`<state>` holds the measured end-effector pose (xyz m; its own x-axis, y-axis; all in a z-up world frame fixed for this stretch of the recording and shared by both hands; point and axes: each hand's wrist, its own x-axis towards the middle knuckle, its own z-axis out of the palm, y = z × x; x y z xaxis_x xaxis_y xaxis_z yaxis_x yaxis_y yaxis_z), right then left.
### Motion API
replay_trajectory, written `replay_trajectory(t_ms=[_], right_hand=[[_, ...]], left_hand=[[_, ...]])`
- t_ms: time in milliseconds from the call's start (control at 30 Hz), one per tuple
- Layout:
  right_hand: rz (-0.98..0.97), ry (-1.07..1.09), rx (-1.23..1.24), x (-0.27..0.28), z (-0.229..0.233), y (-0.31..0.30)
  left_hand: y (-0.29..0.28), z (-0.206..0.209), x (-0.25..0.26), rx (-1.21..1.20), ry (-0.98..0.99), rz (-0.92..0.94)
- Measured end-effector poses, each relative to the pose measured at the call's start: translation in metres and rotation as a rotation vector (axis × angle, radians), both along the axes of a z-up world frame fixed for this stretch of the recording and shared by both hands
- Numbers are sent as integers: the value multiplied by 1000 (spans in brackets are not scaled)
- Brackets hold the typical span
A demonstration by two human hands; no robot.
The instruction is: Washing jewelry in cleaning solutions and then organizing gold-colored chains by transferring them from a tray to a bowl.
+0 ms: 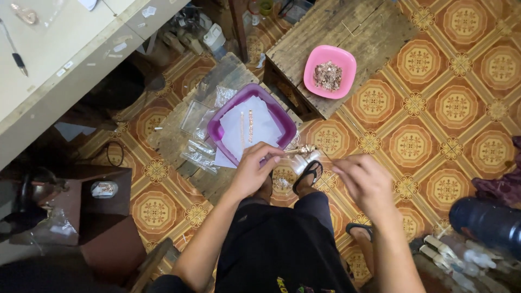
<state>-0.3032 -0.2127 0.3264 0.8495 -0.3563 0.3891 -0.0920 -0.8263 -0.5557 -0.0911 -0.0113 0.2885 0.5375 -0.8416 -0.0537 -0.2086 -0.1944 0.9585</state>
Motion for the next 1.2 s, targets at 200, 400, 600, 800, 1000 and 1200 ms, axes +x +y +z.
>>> replay_trajectory(t_ms=[200, 400, 600, 800, 1000, 1200], right_hand=[[-134, 83, -18, 1, 6, 6], [-235, 182, 61, -47, -29, 0], [-290, 286, 196, -87, -65, 10], [-375, 340, 153, -75, -39, 20], [-384, 351, 157, -81, -40, 14], [-242, 373, 111, -101, -44, 5]], left_hand=[[6, -42, 18, 148, -335, 43], [-12, -86, 45, 288, -355, -15], [-24, -181, 59, 138, -491, 53], [-30, -160, 88, 303, -454, 80], [-38, -155, 98, 197, -544, 189], [-24, -250, 76, 10, -548, 255]])
